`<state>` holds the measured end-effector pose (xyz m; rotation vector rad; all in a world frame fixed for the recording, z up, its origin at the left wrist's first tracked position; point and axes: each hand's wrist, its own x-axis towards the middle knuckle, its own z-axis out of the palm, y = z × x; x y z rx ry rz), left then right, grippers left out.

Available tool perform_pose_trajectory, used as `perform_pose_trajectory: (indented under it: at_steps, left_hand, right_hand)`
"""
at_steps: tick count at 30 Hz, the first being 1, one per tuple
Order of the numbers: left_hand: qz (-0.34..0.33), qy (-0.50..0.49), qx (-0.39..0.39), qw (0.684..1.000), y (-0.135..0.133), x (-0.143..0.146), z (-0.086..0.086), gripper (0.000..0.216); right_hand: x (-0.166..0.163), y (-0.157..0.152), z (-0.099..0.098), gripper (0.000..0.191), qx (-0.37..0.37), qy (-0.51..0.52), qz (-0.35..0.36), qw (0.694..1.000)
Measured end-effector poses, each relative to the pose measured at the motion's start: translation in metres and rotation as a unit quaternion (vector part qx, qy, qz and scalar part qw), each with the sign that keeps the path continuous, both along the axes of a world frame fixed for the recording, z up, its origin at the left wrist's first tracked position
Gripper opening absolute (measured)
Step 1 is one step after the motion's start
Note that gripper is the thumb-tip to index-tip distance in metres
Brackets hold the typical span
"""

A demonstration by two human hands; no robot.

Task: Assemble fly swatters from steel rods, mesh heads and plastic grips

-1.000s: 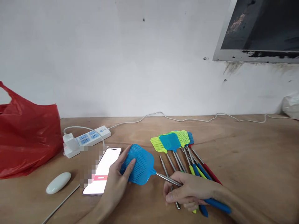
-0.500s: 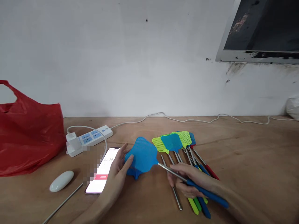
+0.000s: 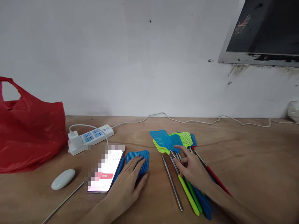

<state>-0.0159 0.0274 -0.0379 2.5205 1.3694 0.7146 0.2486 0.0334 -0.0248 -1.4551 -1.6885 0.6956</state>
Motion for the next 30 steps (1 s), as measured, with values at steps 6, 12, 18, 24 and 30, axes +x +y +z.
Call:
perform_pose_trajectory:
  at_steps: [6,12,18,24,30]
  left_hand:
    - [-0.028,0.061,0.005,0.998,-0.001,-0.001,-0.005,0.048]
    - [-0.050,0.045,-0.004,0.998,-0.004,0.000,-0.003,0.048]
    - [-0.035,0.059,0.035,0.997,-0.004,-0.001,-0.003,0.048]
    - [0.059,0.117,0.112,0.985,-0.005,0.001,-0.010,0.059]
    - [0.065,0.147,0.117,0.980,-0.009,-0.001,-0.013,0.062]
  right_hand:
    - [0.006,0.003,-0.007,0.018,0.130,-0.228,-0.029,0.964]
    - [0.006,0.000,-0.010,0.013,0.152,-0.361,-0.052,0.919]
    - [0.005,-0.003,-0.014,0.011,0.217,-0.399,-0.043,0.890]
    - [0.003,-0.011,-0.006,0.014,0.260,-0.339,0.020,0.904]
    - [0.001,-0.011,-0.005,0.015,0.249,-0.288,0.049,0.923]
